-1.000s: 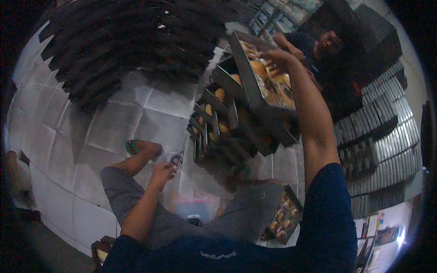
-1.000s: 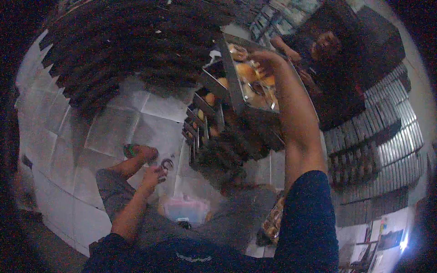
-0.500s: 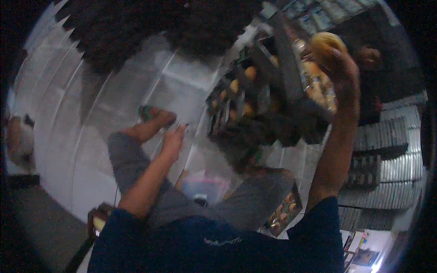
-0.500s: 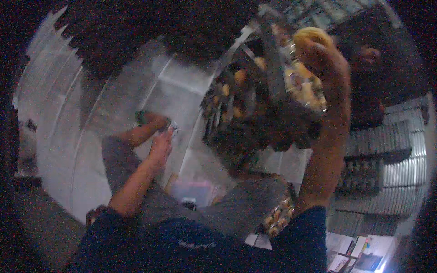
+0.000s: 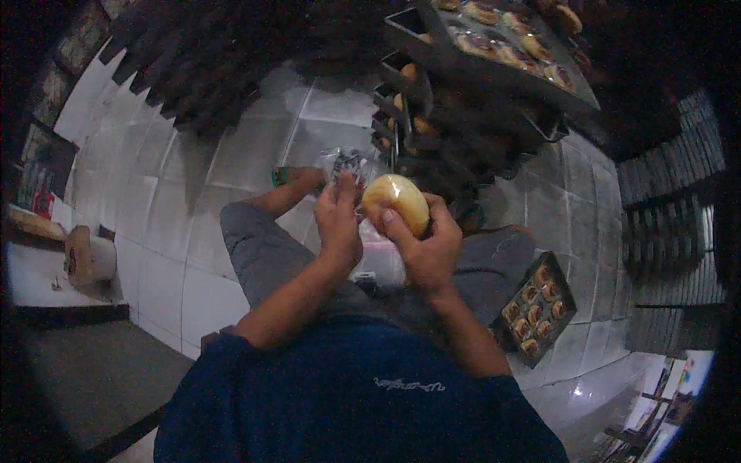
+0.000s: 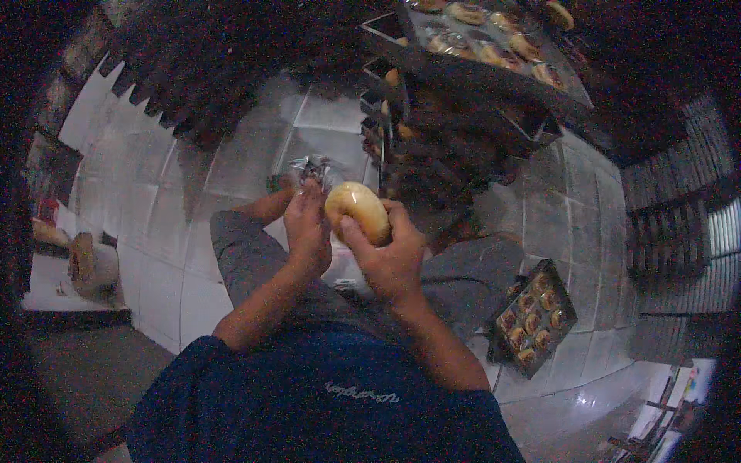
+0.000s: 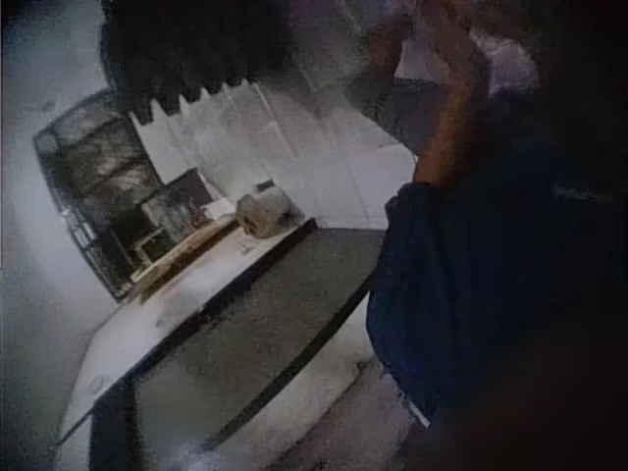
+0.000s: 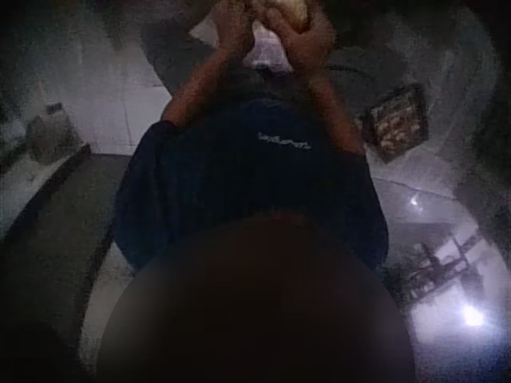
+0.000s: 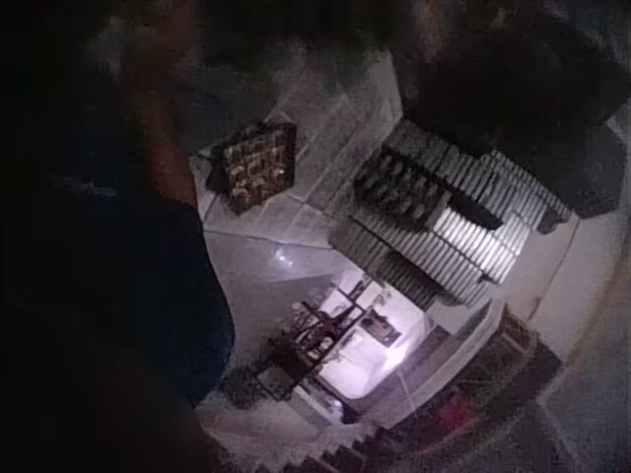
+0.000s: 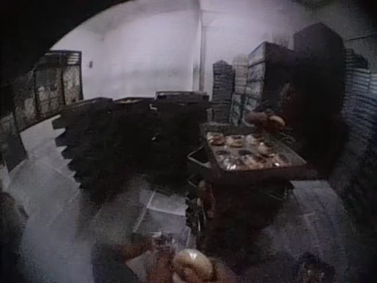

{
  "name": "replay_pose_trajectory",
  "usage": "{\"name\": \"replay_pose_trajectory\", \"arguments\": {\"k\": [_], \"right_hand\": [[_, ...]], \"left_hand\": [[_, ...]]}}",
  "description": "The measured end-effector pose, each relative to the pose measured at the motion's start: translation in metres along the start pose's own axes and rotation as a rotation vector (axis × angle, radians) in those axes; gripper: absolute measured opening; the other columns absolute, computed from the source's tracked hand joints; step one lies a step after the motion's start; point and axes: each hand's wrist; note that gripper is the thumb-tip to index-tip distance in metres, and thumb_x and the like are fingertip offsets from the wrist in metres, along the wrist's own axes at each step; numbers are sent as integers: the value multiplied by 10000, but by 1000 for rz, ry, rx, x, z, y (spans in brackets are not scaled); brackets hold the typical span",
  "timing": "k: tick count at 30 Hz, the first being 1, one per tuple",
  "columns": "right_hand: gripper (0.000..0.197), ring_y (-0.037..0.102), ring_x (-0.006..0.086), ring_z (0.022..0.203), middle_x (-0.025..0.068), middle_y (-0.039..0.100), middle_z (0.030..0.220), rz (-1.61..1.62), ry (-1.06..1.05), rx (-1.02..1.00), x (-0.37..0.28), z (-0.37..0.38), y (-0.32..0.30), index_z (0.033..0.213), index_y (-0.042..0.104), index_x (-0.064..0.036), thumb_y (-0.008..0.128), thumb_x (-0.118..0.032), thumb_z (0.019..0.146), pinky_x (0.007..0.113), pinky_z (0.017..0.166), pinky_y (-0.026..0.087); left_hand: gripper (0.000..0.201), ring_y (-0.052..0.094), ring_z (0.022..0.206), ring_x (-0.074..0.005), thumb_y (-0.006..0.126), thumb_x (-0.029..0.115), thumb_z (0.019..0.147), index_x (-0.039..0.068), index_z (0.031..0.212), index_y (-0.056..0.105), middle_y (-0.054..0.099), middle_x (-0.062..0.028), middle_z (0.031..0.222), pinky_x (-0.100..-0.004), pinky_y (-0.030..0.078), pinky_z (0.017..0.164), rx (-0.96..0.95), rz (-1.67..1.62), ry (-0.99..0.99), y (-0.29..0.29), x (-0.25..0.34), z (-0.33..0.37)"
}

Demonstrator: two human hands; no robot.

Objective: The person repeatedly picks buns from a metal tray, places each into a clear plastic bag, and seals the bag. The person then places the packaged buns onto a tray on the floor. The process is repeated for multiple buns.

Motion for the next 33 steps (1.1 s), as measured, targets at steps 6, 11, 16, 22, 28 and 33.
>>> {"name": "replay_pose_trajectory", "arguments": {"k": [6,11,16,22,28,33], "right_hand": [[341,724,155,879,90,736,1040,792,630,-93,11,-6,-42,1199,670,54,736,-199,980,315,792,618],[416,739,205,952,114,739,1126,886,537,-65,28,-32,-49,1294,642,44,723,-211,976,339,877,600],[495,747,278,1007,191,741,1149,21,-100,-257,15,-53,-30,1356,622,34,720,-205,933,376,909,585],[334,731,335,945,150,731,1073,-224,-425,-123,7,-39,-32,1068,739,-48,805,-290,846,430,819,585],[292,713,321,769,115,721,921,-372,-468,-112,15,-13,-52,1014,757,-61,825,-248,799,401,692,575],[131,710,308,726,139,729,859,-553,-4,-254,44,8,-50,933,777,-58,791,-139,831,407,634,549]], "left_hand": [[485,687,1092,-200,835,158,906,-39,1283,601,709,-125,1182,-330,549,983,-289,159,109,20,10,-40],[996,591,1301,-281,896,44,800,18,1592,292,558,-211,1455,-387,511,1080,-454,294,-168,9,2,-66],[862,518,1374,-319,631,587,991,74,1605,312,499,-173,1512,-448,480,1106,-220,-165,-27,-25,-2,-68],[702,598,1253,-281,397,616,1075,34,1458,479,601,-141,1364,-462,490,1072,-260,-191,-396,-18,7,-51],[475,695,971,-205,500,398,1090,-19,1266,643,719,-107,1038,-390,559,899,-442,715,-33,42,62,-105],[529,601,516,-110,514,446,1077,-5,1009,782,721,-58,683,-281,473,480,-493,1064,-302,9,21,-46]]}}
Point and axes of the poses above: each hand's wrist, its own z-axis towards the middle knuckle, its own y-axis out of the palm, x = y × z
